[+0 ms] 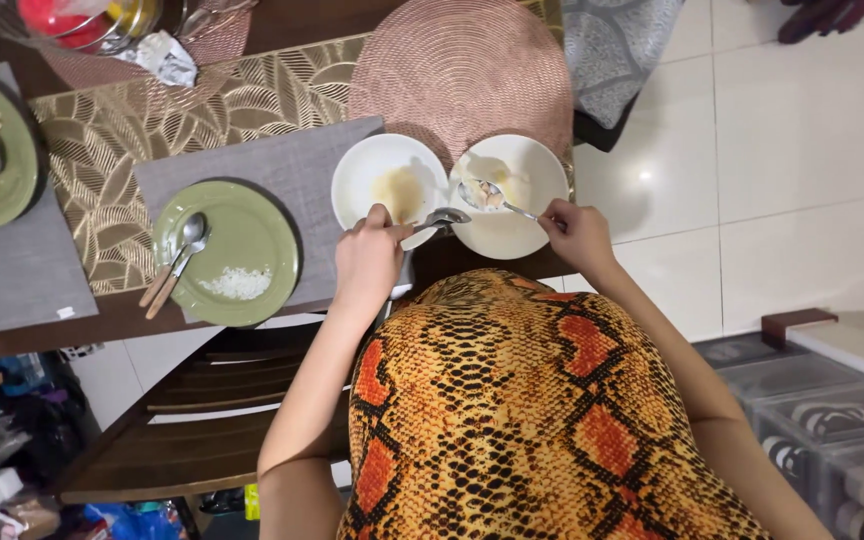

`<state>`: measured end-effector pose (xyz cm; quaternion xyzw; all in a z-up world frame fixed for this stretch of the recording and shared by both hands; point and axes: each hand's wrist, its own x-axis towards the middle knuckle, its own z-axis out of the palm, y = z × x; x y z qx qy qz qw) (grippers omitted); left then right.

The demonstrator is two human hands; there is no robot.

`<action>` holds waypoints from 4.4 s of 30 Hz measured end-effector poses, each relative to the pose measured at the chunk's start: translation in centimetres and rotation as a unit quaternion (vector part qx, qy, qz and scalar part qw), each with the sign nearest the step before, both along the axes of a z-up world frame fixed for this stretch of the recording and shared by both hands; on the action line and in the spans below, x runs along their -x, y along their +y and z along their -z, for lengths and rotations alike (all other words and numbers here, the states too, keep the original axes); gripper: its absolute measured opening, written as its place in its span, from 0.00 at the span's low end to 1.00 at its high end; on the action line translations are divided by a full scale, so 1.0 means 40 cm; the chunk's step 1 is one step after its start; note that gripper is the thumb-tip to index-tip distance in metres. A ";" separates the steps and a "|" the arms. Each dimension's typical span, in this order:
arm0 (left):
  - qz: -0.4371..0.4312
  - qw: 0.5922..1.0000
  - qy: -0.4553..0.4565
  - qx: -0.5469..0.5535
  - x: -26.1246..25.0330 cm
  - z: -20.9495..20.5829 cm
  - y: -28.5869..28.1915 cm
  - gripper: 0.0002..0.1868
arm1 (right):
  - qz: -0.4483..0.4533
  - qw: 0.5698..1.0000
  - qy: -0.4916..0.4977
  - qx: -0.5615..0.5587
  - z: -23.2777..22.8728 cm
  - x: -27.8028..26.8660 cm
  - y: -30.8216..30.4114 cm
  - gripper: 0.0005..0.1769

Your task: Sort used plates and cutlery on a dining table.

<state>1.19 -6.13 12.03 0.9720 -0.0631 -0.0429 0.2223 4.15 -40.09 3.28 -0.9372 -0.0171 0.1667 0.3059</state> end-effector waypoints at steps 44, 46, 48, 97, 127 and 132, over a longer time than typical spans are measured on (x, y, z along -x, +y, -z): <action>-0.048 0.986 0.036 0.155 0.000 0.302 -0.169 0.15 | -0.014 0.992 -0.083 -0.092 0.200 -0.021 -0.162 0.05; -0.035 0.988 0.039 0.146 0.005 0.315 -0.166 0.15 | -0.022 0.993 -0.087 -0.077 0.193 -0.029 -0.165 0.06; -0.033 0.985 0.050 0.162 0.012 0.315 -0.162 0.14 | -0.010 0.993 -0.080 -0.086 0.186 -0.034 -0.167 0.06; -0.098 0.986 0.051 0.123 0.127 0.139 -0.007 0.12 | -0.164 0.908 -0.384 -0.029 0.080 -0.039 0.000 0.08; -0.144 0.985 0.080 -0.054 0.084 0.268 0.214 0.23 | -0.348 0.918 -0.190 0.024 0.138 -0.131 0.378 0.18; -0.150 0.984 0.069 -0.072 0.073 0.282 0.196 0.22 | -0.421 0.889 -0.171 0.053 0.127 -0.098 0.397 0.22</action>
